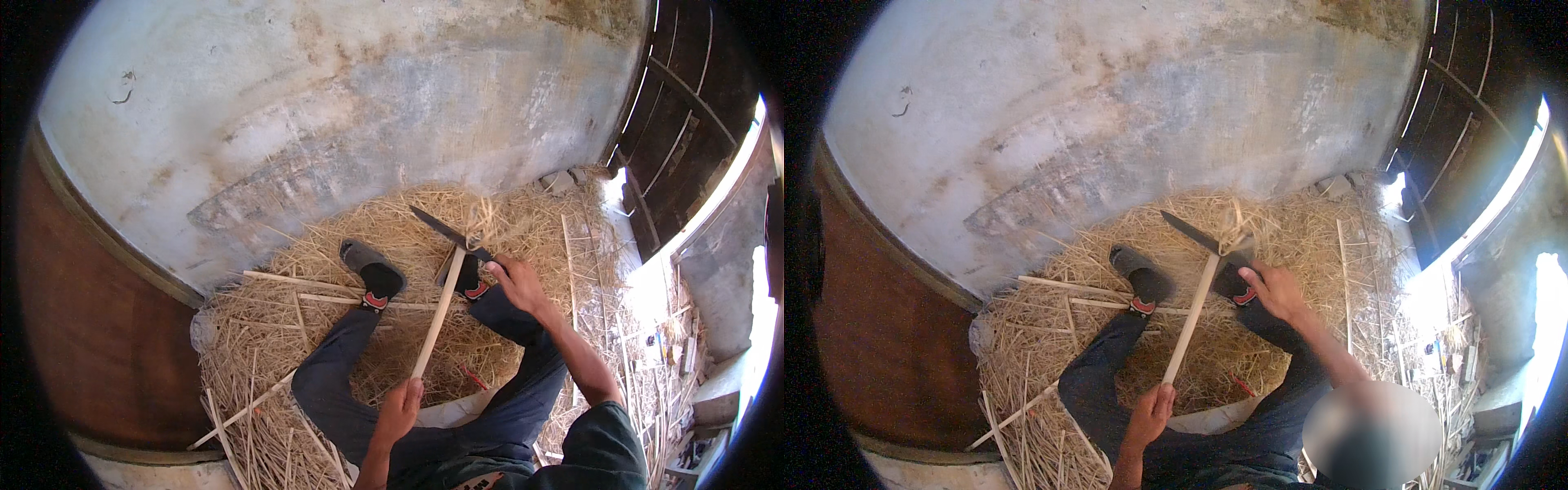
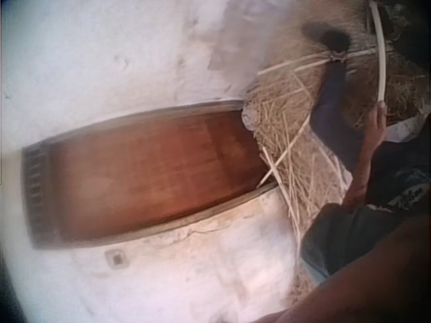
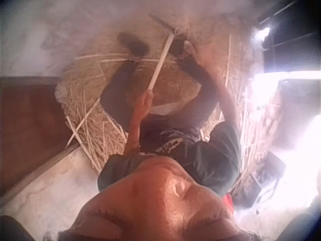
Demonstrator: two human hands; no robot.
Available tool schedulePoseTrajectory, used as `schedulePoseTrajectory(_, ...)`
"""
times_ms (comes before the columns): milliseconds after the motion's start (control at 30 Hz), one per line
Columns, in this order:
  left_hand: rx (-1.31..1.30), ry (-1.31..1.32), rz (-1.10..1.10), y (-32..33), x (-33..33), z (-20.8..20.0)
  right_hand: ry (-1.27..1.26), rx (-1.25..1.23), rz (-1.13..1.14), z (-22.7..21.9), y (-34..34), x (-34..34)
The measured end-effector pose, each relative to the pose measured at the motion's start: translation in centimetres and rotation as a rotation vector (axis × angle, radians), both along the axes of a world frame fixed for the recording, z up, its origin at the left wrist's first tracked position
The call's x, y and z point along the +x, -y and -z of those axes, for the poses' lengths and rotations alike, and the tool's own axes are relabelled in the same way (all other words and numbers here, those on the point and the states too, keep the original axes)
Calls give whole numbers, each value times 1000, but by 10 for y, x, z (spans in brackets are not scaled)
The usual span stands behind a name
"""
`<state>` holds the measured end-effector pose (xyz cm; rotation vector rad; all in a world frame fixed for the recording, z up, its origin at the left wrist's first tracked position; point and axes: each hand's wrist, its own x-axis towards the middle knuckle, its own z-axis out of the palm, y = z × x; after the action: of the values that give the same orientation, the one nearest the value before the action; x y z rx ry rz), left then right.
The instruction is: The person sits on a straw-covered floor and uses a red utility knife to shave and smooth a long, thin bamboo stick. They rotate the stick and scrape along its length to remove the outer layer, then switch to a larger knife to continue refining the surface.
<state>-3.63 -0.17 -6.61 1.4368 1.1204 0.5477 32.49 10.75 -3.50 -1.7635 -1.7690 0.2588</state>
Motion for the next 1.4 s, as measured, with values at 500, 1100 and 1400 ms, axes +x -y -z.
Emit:
schedulePoseTrajectory(500, 90, 5, 9, 3, 3, -8, 453, 116, -131, 15, 9, 3)
schedulePoseTrajectory(1100, -34, 79, 21, 6, -7, -11, 450, 90, 37, 9, -6, 28)
schedulePoseTrajectory(1400, -27, 59, -8, -2, 2, -17, 296, 231, -502, 17, 29, -52)
